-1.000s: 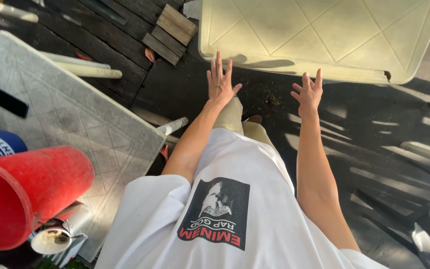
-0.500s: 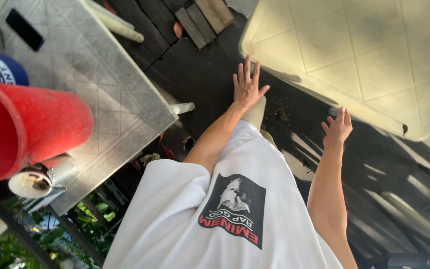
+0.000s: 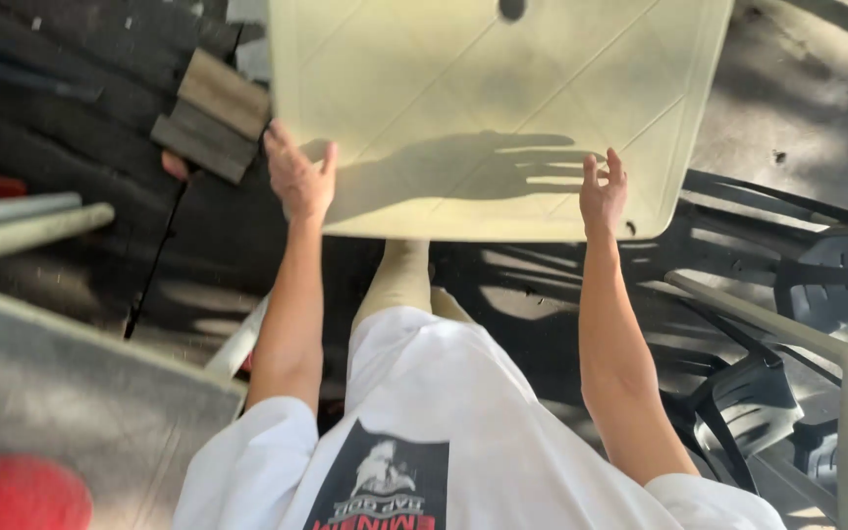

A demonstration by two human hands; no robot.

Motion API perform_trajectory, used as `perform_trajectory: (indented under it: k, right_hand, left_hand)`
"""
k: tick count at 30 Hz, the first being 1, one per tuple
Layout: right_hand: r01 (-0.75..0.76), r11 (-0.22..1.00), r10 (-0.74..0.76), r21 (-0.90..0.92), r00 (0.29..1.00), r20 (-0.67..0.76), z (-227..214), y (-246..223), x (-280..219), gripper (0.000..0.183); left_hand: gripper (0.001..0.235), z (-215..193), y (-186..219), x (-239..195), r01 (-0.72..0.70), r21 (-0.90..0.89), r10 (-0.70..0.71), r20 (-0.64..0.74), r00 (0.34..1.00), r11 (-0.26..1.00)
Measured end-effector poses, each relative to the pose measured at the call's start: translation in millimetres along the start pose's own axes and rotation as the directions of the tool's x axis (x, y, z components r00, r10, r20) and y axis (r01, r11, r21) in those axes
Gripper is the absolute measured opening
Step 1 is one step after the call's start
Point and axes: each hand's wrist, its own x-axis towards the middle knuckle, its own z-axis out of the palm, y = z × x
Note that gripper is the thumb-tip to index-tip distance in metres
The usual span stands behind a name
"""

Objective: Arranging and organizing plastic chairs and tables in an outdoor restaurant seating area.

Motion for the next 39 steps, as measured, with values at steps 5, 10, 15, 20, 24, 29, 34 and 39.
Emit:
perform_trajectory:
  k: [5,10,15,20,24,29,34,39]
  right_hand:
    - [-0.094,0.940,0.071,-0.328,0.994,-0.083,-16.5,70.9,134.6,0.082]
    - [-0.199,0.938,0.172,-0.284,0.978,-0.115,-37.6,53.3,200.4,0.094]
    - [-0.168,0.971,0.160,-0.170,0.985,-0.060,-42.0,69.4,264.5,0.105]
    - [-0.340,0.922,0.341,-0.185,0.940,-0.029,-49.9,13.9,270.4,0.112]
    - [0.086,0.952,-0.189,-0.293,0.918,-0.348,-23.5,-10.4,272.8,0.117]
    - [0.711,0.604,-0.729,-0.359,0.675,0.110,93.4,-141.4,187.4,0.063]
    - [0.610,0.733,-0.477,-0.300,0.776,0.413,127.1,-236.4,159.1,0.076]
    - [0.572,0.729,-0.356,-0.377,0.786,0.505,131.4,-220.3,160.7,0.078]
  left_hand:
    - [0.105,-2.4,23.0,95.8,0.282,-0.115,-0.254,0.214,0.943,0.952]
    - [0.094,-10.5,32.3,144.1,0.437,-0.203,-0.361,0.324,0.875,0.876]
    - [0.091,0.0,34.0,171.4,0.449,-0.182,-0.382,0.310,0.870,0.875]
    - [0.092,-4.1,61.1,162.6,0.505,-0.143,-0.459,0.264,0.848,0.851]
    - [0.091,-4.7,91.8,156.6,0.573,-0.083,-0.545,0.223,0.808,0.815]
    - [0.101,31.3,100.1,136.1,0.409,0.017,-0.409,-0.006,0.913,0.913]
    - [0.105,74.3,159.3,106.6,-0.110,0.399,0.200,-0.192,0.961,0.910]
    - [0.125,90.5,258.7,74.8,-0.546,0.101,0.477,0.373,0.795,0.832]
